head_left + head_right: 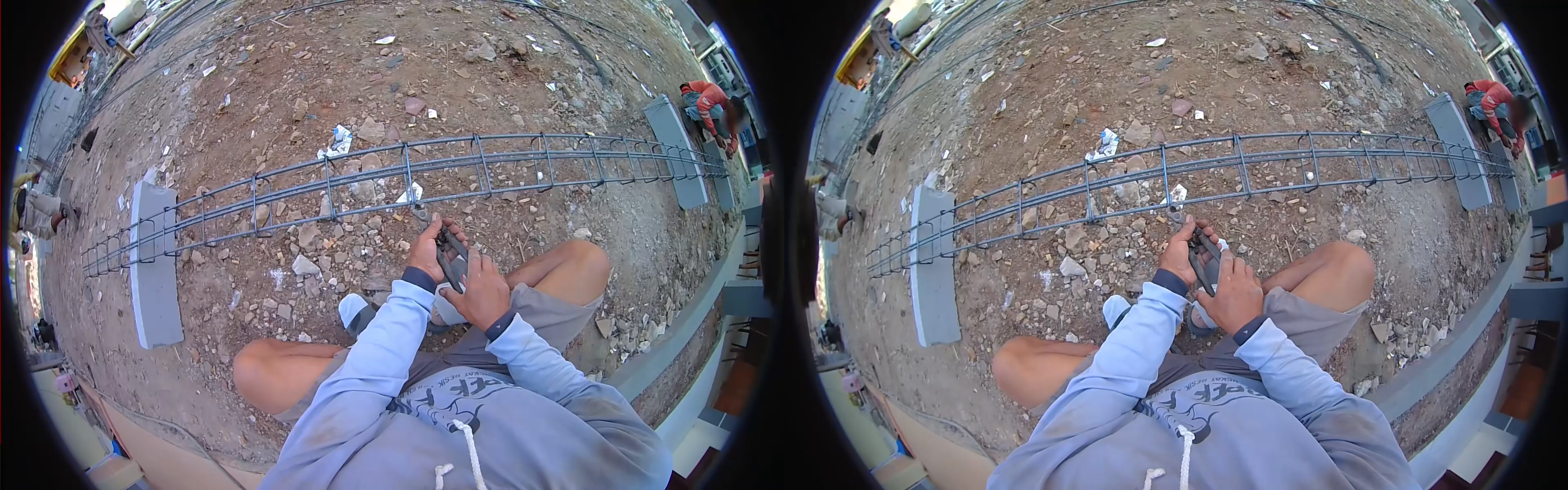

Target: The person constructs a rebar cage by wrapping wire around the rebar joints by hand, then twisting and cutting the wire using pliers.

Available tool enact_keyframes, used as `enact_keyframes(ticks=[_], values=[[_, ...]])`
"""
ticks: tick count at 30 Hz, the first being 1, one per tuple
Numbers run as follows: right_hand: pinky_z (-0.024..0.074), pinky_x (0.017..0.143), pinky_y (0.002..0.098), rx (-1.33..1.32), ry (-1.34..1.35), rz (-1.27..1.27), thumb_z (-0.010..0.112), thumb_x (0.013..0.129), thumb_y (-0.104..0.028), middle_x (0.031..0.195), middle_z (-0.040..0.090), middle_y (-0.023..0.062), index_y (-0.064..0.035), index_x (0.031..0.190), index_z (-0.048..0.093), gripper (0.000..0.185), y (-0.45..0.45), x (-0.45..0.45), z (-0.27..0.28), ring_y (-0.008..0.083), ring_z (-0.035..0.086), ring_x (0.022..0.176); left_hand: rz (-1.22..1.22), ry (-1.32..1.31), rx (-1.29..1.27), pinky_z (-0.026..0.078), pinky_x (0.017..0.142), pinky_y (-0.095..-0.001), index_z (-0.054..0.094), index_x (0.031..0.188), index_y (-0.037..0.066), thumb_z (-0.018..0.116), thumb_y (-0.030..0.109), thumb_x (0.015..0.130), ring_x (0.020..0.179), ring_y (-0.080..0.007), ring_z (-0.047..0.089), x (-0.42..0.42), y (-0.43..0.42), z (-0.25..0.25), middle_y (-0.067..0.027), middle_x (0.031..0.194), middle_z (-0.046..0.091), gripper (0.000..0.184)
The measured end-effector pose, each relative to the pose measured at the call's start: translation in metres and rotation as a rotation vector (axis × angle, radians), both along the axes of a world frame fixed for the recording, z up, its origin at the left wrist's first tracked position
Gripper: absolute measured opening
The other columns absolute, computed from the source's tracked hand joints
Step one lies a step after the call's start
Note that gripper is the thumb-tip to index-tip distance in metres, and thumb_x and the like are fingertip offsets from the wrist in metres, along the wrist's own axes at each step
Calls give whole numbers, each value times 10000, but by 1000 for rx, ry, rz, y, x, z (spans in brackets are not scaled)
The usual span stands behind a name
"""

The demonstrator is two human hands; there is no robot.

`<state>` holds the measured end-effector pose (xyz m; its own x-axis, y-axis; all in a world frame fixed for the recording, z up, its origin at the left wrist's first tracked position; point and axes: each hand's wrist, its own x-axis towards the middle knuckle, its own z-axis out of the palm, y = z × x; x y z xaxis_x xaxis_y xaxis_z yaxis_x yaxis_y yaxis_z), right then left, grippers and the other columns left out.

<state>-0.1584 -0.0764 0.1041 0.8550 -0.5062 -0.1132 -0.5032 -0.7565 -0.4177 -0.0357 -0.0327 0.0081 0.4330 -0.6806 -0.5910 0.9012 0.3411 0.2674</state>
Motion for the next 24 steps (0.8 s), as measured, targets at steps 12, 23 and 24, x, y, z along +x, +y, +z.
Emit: enact_keyframes(ticks=[12, 23, 24], values=[[490, 581, 392, 690, 180, -133, 586, 786, -140, 775, 594, 153, 9, 1014, 524, 279, -2, 0, -61, 290, 599, 629, -105, -240, 459, 491, 555, -346, 524, 858, 86, 561, 465, 870, 659, -171, 581, -2, 0, -6, -38, 715, 542, 381], [514, 653, 342, 1786, 161, -367, 586, 862, -329, 774, 607, 124, 30, 1016, 536, 394, -24, -5, -35, 231, 626, 715, -75, -2, -119, 549, 664, -382, 545, 1040, 33, 485, 300, 934, 724, -228, 620, -1, 14, -6, -94, 795, 608, 293], [520, 689, 363, 1643, 229, -394, 602, 849, -364, 773, 612, 137, 35, 1031, 529, 445, -23, -3, -31, 259, 637, 742, -92, -13, -56, 546, 645, -387, 546, 1011, 37, 486, 291, 933, 706, -231, 618, 2, 15, -6, -93, 781, 603, 272]])
